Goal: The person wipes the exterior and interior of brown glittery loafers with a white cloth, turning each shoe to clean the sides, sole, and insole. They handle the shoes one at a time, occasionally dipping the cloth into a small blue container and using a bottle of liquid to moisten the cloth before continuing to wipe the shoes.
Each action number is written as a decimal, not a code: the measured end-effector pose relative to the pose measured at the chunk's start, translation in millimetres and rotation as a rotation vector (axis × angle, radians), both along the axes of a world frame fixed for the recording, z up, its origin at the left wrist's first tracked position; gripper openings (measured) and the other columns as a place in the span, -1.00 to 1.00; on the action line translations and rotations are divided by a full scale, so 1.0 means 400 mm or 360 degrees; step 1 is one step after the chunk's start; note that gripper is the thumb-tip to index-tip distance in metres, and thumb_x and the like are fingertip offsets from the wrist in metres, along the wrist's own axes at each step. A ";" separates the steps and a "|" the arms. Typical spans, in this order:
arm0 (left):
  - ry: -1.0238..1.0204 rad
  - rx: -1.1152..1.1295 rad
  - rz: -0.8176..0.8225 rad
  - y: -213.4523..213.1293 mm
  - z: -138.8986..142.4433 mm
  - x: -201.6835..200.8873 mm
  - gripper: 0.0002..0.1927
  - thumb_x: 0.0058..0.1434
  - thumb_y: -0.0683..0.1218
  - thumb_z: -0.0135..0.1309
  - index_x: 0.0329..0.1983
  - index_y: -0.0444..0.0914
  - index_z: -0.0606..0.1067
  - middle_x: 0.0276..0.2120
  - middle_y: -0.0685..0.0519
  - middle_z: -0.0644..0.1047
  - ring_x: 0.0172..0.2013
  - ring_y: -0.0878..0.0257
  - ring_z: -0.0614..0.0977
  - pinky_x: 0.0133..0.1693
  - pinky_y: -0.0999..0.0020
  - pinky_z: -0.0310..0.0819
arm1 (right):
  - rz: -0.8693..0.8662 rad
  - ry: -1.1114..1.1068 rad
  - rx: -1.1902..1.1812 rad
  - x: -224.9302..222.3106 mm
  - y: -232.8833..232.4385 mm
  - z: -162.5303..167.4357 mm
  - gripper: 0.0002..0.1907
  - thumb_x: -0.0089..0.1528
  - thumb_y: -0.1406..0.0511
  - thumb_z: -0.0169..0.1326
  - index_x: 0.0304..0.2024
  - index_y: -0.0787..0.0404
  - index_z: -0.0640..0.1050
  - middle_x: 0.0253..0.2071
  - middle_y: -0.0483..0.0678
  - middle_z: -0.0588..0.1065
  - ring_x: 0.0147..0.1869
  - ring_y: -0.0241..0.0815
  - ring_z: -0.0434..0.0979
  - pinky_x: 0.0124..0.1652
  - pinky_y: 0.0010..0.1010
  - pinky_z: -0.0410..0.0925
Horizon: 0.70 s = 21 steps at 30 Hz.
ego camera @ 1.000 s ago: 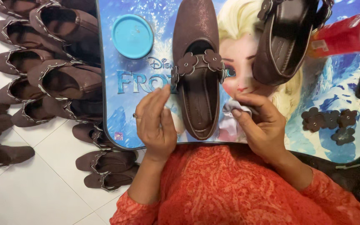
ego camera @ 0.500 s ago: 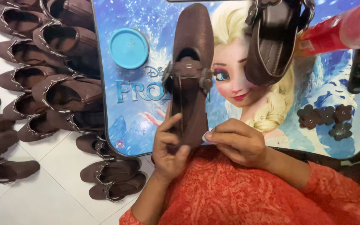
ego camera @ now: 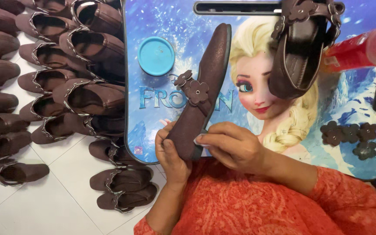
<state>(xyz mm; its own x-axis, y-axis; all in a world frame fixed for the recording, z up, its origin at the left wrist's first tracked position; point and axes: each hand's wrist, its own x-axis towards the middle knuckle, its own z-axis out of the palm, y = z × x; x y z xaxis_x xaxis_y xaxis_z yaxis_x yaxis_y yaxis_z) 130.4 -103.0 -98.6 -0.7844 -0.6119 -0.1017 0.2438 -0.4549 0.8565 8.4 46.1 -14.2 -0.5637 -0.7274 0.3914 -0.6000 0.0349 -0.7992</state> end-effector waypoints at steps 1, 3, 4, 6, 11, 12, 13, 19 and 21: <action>-0.0037 0.0012 0.0012 -0.006 0.000 -0.001 -0.55 0.46 0.15 0.02 0.03 -0.35 0.36 0.11 -0.09 0.45 0.10 0.20 0.49 0.21 0.21 0.39 | -0.0015 0.0015 -0.0005 -0.009 -0.005 -0.001 -0.67 0.20 0.53 0.22 0.01 0.26 0.59 -0.12 0.04 0.53 -0.10 -0.09 0.62 -0.12 -0.37 0.50; -0.0117 0.0037 0.0048 -0.017 0.001 -0.002 -0.59 0.46 0.11 0.01 0.01 -0.36 0.37 0.08 -0.08 0.47 0.07 0.22 0.50 0.19 0.23 0.41 | -0.0273 0.0193 0.0070 -0.036 -0.020 -0.011 -0.69 0.20 0.52 0.25 -0.01 0.24 0.60 -0.12 0.03 0.54 -0.09 -0.08 0.61 -0.12 -0.34 0.49; -0.0157 0.0106 0.0060 -0.023 0.003 -0.003 -0.60 0.44 0.10 0.00 0.02 -0.36 0.38 0.04 -0.08 0.49 0.04 0.21 0.52 0.15 0.23 0.43 | -0.0406 0.0286 0.0105 -0.051 -0.024 -0.016 -0.70 0.20 0.52 0.26 -0.02 0.23 0.60 -0.13 0.03 0.55 -0.09 -0.07 0.60 -0.12 -0.32 0.48; -0.0242 0.0250 0.0075 -0.030 0.007 -0.005 -0.60 0.40 0.08 -0.02 0.04 -0.36 0.41 -0.02 -0.08 0.51 -0.03 0.20 0.56 0.07 0.24 0.47 | -0.0655 0.0230 0.0105 -0.082 -0.018 -0.018 -0.71 0.23 0.55 0.23 -0.01 0.25 0.60 -0.09 0.08 0.54 -0.08 -0.11 0.61 -0.17 -0.40 0.50; -0.0156 0.0266 0.0040 -0.037 0.017 -0.014 -0.64 0.46 0.04 -0.04 0.04 -0.38 0.40 -0.02 -0.07 0.52 -0.03 0.21 0.57 0.07 0.24 0.49 | -0.0736 0.0107 0.0046 -0.087 -0.023 -0.002 -0.72 0.31 0.56 0.22 0.04 0.26 0.58 -0.05 0.06 0.54 -0.13 -0.22 0.61 -0.26 -0.48 0.47; -0.0144 0.0267 0.0037 -0.038 0.020 -0.015 -0.64 0.48 0.04 -0.04 0.05 -0.38 0.39 -0.02 -0.07 0.51 -0.02 0.21 0.56 0.07 0.23 0.49 | -0.0593 0.0057 0.0074 -0.077 -0.034 0.003 -0.71 0.28 0.57 0.20 0.04 0.28 0.58 -0.05 0.07 0.54 -0.13 -0.22 0.62 -0.27 -0.49 0.48; -0.0164 0.0293 0.0033 -0.038 0.024 -0.015 -0.64 0.47 0.05 -0.05 0.04 -0.37 0.39 -0.03 -0.08 0.52 -0.04 0.20 0.57 0.05 0.23 0.51 | -0.0451 0.0012 0.0096 -0.070 -0.044 0.008 -0.69 0.25 0.58 0.19 0.03 0.30 0.58 -0.06 0.08 0.54 -0.14 -0.22 0.63 -0.29 -0.50 0.48; -0.0268 0.0327 0.0091 -0.035 0.034 -0.021 -0.62 0.41 0.07 -0.06 0.04 -0.34 0.40 -0.04 -0.06 0.52 -0.05 0.21 0.58 0.02 0.26 0.52 | -0.0271 0.0181 0.0144 -0.062 -0.036 0.039 -0.69 0.21 0.55 0.20 -0.01 0.25 0.59 -0.10 0.02 0.54 -0.08 -0.09 0.59 -0.12 -0.38 0.46; -0.0254 0.0309 0.0077 -0.033 0.032 -0.022 -0.61 0.42 0.07 -0.05 0.04 -0.35 0.40 -0.04 -0.06 0.52 -0.05 0.21 0.57 0.02 0.26 0.51 | -0.0531 0.0225 0.0089 -0.074 -0.033 0.029 -0.73 0.28 0.56 0.20 0.01 0.25 0.58 -0.07 0.04 0.51 -0.06 -0.08 0.58 -0.09 -0.38 0.46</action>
